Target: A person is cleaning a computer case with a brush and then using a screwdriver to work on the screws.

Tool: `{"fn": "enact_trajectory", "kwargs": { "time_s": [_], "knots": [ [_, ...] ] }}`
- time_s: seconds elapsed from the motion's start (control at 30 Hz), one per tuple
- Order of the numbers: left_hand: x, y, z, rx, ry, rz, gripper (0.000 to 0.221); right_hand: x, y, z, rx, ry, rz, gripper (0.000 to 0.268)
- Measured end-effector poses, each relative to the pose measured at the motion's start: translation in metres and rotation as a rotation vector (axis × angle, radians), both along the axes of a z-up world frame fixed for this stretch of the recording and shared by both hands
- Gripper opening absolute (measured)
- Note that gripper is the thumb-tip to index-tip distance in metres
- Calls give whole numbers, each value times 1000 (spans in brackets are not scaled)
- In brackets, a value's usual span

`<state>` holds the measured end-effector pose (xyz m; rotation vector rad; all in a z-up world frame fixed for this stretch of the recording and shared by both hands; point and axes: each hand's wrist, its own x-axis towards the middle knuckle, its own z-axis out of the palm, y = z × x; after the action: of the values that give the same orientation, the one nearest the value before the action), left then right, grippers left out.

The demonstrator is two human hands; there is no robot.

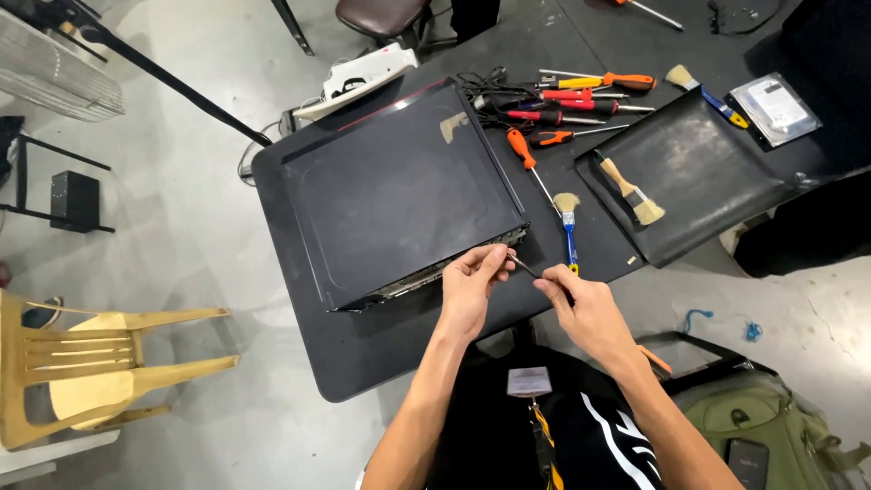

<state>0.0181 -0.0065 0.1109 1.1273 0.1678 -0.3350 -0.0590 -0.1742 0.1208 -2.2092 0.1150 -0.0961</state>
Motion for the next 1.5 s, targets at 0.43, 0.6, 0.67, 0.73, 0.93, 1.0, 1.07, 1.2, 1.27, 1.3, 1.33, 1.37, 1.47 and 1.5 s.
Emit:
{"fn": "enact_trajectory", "kwargs": {
  "time_s": [0.43, 0.6, 0.67, 0.73, 0.93, 1.0, 1.07, 1.2, 1.27, 1.3, 1.33, 1.37, 1.47, 1.5],
  "knots": [
    [-29, -13, -33, 103, 162, 74, 20, -18, 11, -23, -72, 89, 17, 14],
    [-27, -15, -30, 31, 257, 247, 21, -26, 8, -23, -45, 150, -21, 15],
    [-27, -15, -31, 42, 260, 209, 22, -26, 9, -26, -35, 153, -31, 15],
    [-29, -15, -32, 56, 265, 169, 23, -28, 11, -28, -23, 157, -44, 15],
    [-28, -20, -37, -29, 284, 161, 22, -24, 9, -24, -15, 160, -70, 16],
    [-28, -19, -37, -58, 312, 174, 21, -23, 10, -23, -45, 151, -58, 15],
    [-28, -19, -35, -71, 329, 181, 23, -23, 11, -25, -45, 151, -57, 16],
    [-27, -19, -33, -51, 353, 187, 26, -20, 11, -20, -56, 148, -36, 16],
    [-26, -19, -35, -42, 353, 191, 27, -19, 12, -22, -64, 146, -35, 16],
    [-25, -19, -37, -31, 354, 192, 28, -19, 13, -23, -71, 145, -36, 16],
    [-25, -19, -36, -34, 356, 197, 28, -19, 13, -24, -74, 147, -31, 16],
    [-24, -19, -34, -9, 357, 189, 27, -19, 12, -24, -69, 160, -32, 17],
    [-22, -17, -35, 23, 361, 168, 25, -18, 8, -32, -82, 181, -18, 19],
    [-22, -16, -37, 36, 365, 146, 24, -18, 7, -36, -94, 190, -13, 20]
  ]
}}
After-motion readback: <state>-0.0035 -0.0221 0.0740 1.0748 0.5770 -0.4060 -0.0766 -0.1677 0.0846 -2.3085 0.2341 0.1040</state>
